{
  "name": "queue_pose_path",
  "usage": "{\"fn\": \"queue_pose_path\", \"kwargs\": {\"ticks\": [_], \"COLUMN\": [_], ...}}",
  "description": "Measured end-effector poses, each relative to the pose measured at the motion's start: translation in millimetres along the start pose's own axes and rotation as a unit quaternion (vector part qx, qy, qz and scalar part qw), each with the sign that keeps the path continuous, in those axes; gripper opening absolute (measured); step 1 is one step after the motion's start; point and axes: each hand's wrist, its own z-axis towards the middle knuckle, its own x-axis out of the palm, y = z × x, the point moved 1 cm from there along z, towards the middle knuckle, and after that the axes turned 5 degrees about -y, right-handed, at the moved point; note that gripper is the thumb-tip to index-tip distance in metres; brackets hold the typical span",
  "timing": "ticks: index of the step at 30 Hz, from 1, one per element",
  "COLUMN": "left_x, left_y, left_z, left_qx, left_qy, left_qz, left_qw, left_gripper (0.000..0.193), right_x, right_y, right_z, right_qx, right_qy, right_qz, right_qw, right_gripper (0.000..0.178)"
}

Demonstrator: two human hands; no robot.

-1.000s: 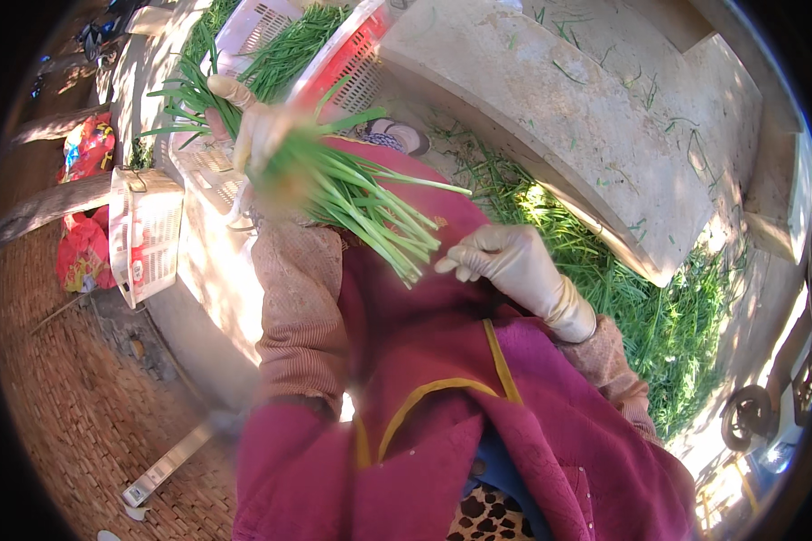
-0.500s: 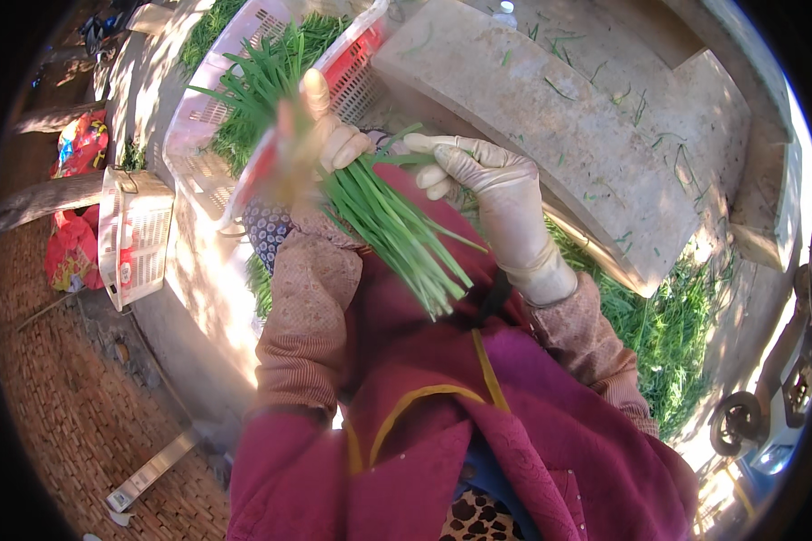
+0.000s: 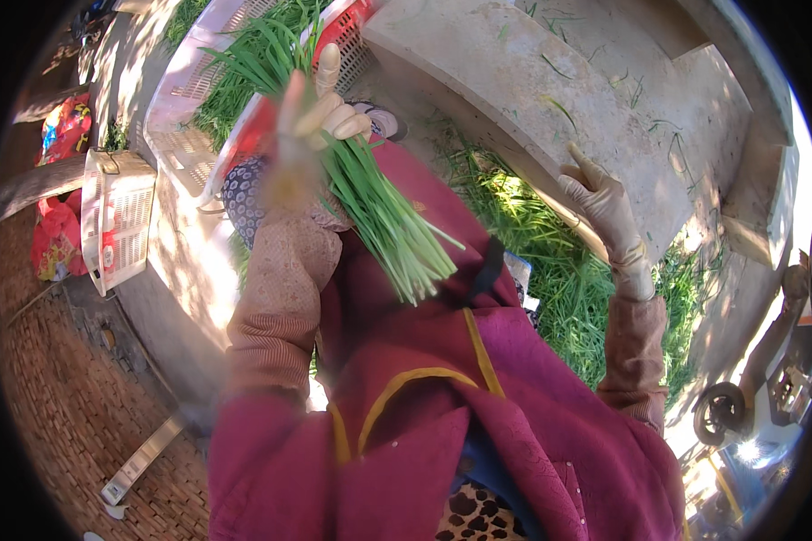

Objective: The person sorts and bundles green onions by hand, removing damaged leaves and organizing them into neat bunches.

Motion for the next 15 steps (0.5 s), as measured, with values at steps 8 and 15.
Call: {"fn": "queue_pose_path", "kwargs": {"ticks": [8,15], "left_x": [22,-3], "left_y": [32,35], "left_z": [39,69], "left_qx": [-0.083,-0.132], "left_qy": [-0.364,-0.478], "left_qz": [0.218,0.273], "left_qw": [0.902,0.824], "left_gripper": [0.035,0.027], "right_x": [94,121], "right_y": [83,92], "right_z": [-7,-7], "right_qx": [0.012,0.111], "right_qy": [0.369,0.307], "right_qz": [0.481,0.496], "right_qw": [0.795,0.805], "right_gripper": [0.057,0.024]}}
